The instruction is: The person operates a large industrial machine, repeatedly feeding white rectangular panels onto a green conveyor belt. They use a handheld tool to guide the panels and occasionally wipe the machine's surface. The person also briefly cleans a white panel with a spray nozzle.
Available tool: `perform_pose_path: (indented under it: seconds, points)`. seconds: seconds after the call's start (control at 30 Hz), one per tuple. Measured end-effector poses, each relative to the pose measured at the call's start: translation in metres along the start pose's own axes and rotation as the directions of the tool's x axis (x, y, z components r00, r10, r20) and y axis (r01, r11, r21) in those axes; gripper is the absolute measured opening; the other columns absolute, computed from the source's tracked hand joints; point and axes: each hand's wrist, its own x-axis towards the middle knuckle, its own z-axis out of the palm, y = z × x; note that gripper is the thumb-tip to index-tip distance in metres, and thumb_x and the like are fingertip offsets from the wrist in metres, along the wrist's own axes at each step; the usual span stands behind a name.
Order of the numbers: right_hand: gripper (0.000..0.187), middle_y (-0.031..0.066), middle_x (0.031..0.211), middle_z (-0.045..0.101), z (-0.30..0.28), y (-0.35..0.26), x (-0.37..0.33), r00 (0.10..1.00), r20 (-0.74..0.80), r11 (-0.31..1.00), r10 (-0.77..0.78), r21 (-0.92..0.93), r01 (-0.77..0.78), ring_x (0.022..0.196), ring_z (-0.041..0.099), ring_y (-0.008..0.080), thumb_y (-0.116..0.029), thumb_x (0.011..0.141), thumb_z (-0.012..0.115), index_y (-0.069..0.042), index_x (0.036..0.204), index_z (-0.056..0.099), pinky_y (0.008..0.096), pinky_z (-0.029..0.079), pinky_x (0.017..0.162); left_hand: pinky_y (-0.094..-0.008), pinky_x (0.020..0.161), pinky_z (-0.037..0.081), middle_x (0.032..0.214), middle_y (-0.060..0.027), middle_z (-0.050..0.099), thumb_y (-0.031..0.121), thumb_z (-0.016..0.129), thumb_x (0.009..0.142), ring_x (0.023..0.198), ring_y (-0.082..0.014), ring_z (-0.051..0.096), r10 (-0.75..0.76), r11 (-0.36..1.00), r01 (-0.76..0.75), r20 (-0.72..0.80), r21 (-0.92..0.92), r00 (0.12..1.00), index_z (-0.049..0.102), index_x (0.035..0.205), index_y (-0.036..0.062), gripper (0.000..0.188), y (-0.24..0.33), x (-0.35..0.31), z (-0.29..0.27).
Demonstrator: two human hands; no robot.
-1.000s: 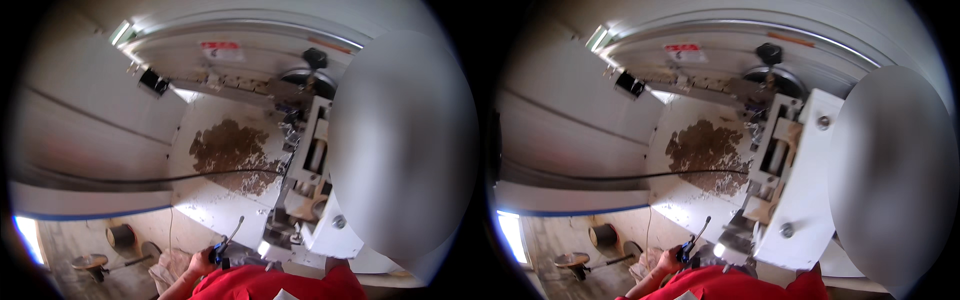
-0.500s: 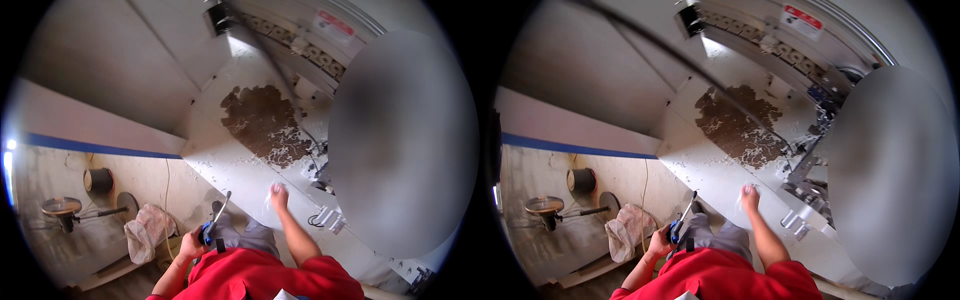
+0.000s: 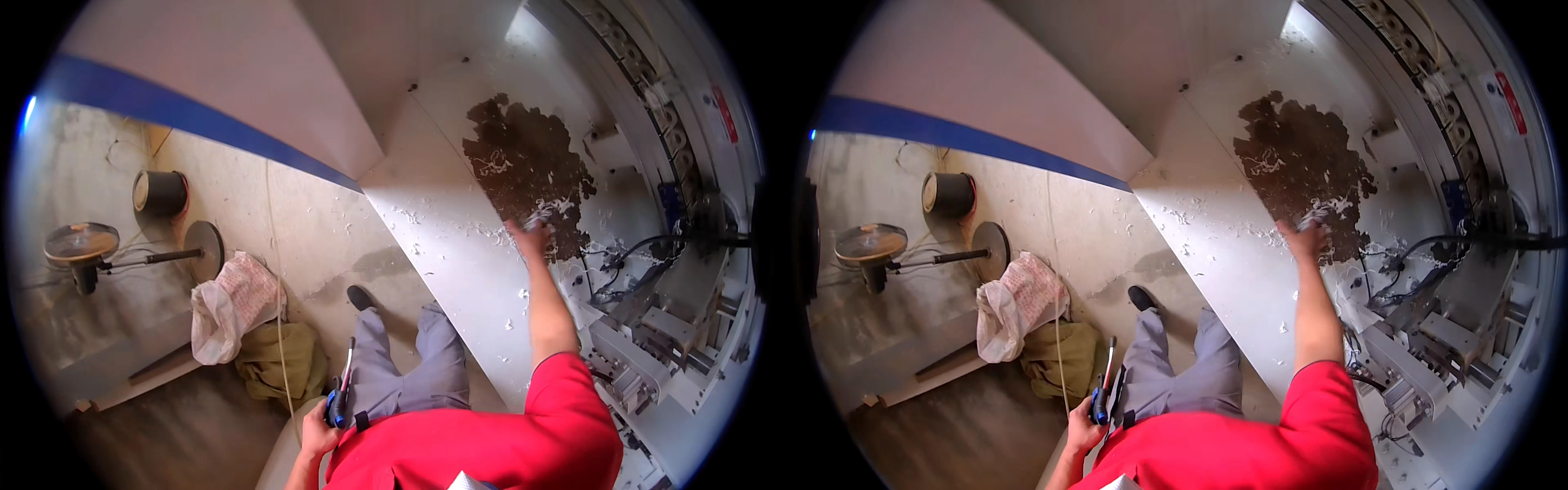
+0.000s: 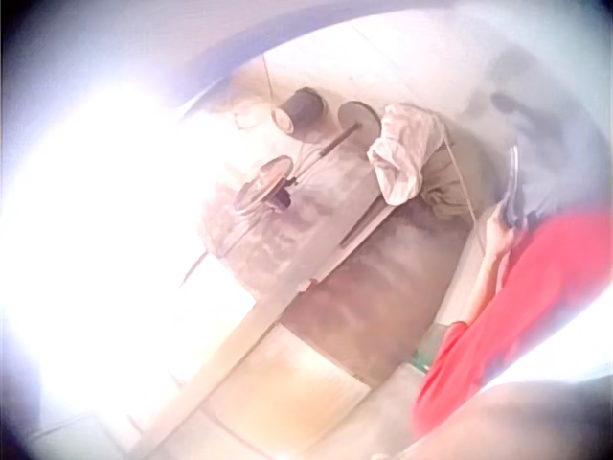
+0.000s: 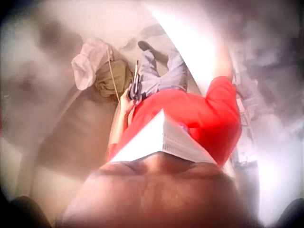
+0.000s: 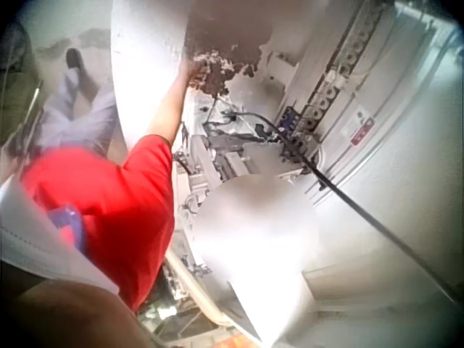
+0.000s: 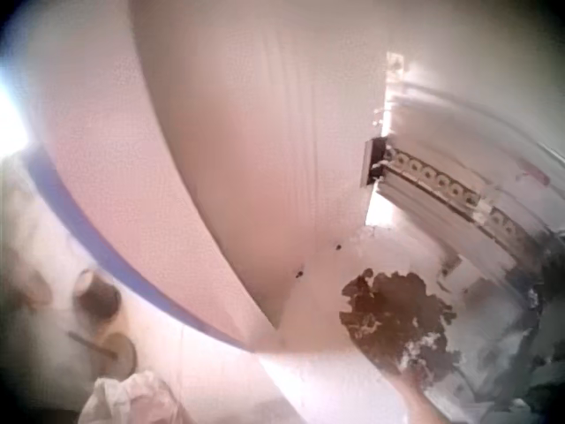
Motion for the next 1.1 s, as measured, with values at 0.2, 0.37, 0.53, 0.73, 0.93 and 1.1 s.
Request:
perform_pose_path:
  seconds: [0.2,0.37,0.53,0.73,0.93,1.1]
  points:
    - [0.051,0.0227,0.135,0.047,0.065,-0.094,-0.101,0.989,-0.016,0.989,-0.148,0.013,0.148,0.123,0.047,0.0434,-0.017,0.074,0.069,-0.007,0.123,0.058,0.0463,0.042,0.103,-0.0341,0.077,0.051,0.09,-0.0184,0.067,0.014,0.068,0.072,0.082,-0.0296,0.067,0.046,0.988,-0.055,-0.064,-0.145,0.997,0.064,0.114,0.0032,0.044,-0.037,0.017,-0.046]
    - [0.033,0.021,0.097,0.069,0.114,-0.18,-0.187,0.861,0.143,0.87,-0.489,0.156,0.468,0.094,0.066,0.0373,-0.009,0.07,0.069,-0.002,0.102,0.067,0.0406,0.052,0.084,-0.0376,0.083,0.051,0.099,-0.0215,0.067,0.02,0.067,0.076,0.092,-0.0351,0.067,-0.122,0.947,0.056,-0.192,-0.318,0.974,0.062,0.12,0.0044,0.047,-0.115,0.003,-0.103]
    - [0.031,0.0138,0.094,0.072,0.132,-0.339,-0.371,0.435,0.421,0.588,-0.796,0.367,0.721,0.09,0.069,0.0241,-0.008,0.072,0.076,0.002,0.101,0.068,0.0343,0.052,0.084,-0.0365,0.076,0.051,0.085,-0.0197,0.064,0.018,0.068,0.073,0.078,-0.0332,0.063,-0.359,0.782,0.105,-0.307,-0.615,0.881,0.062,0.11,0.0035,0.04,-0.18,-0.029,-0.124]
    - [0.029,0.0125,0.085,0.07,0.081,-0.522,-0.669,-0.323,0.56,0.066,-0.763,0.565,0.823,0.075,0.065,0.0187,-0.013,0.077,0.073,0.001,0.103,0.067,0.0333,0.051,0.07,-0.0309,0.064,0.051,0.07,-0.0048,0.064,0.006,0.066,0.069,0.065,-0.0167,0.063,-0.628,0.573,-0.048,-0.476,-0.818,0.616,0.061,0.084,0.0034,0.016,-0.243,-0.057,-0.074]
    - [0.029,0.0099,0.083,0.069,0.012,-0.619,-0.878,-0.646,0.42,-0.105,-0.637,0.783,0.613,0.076,0.062,0.015,-0.012,0.077,0.075,-0.002,0.102,0.067,0.0313,0.05,0.072,-0.0336,0.064,0.05,0.069,-0.0057,0.063,0.008,0.066,0.069,0.063,-0.0192,0.062,-0.794,0.365,-0.255,-0.443,-0.895,0.417,0.06,0.087,0.0033,0.019,-0.24,-0.07,-0.054]
    - [0.028,0.0085,0.083,0.069,-0.008,-0.662,-0.978,-0.807,0.302,-0.203,-0.508,0.868,0.453,0.076,0.061,0.0134,-0.012,0.078,0.075,0.0,0.102,0.067,0.0301,0.049,0.072,-0.0342,0.064,0.05,0.069,-0.0075,0.062,0.008,0.065,0.07,0.063,-0.0214,0.061,-0.854,0.348,-0.29,-0.429,-0.892,0.295,0.06,0.085,0.0034,0.017,-0.229,-0.059,-0.064]
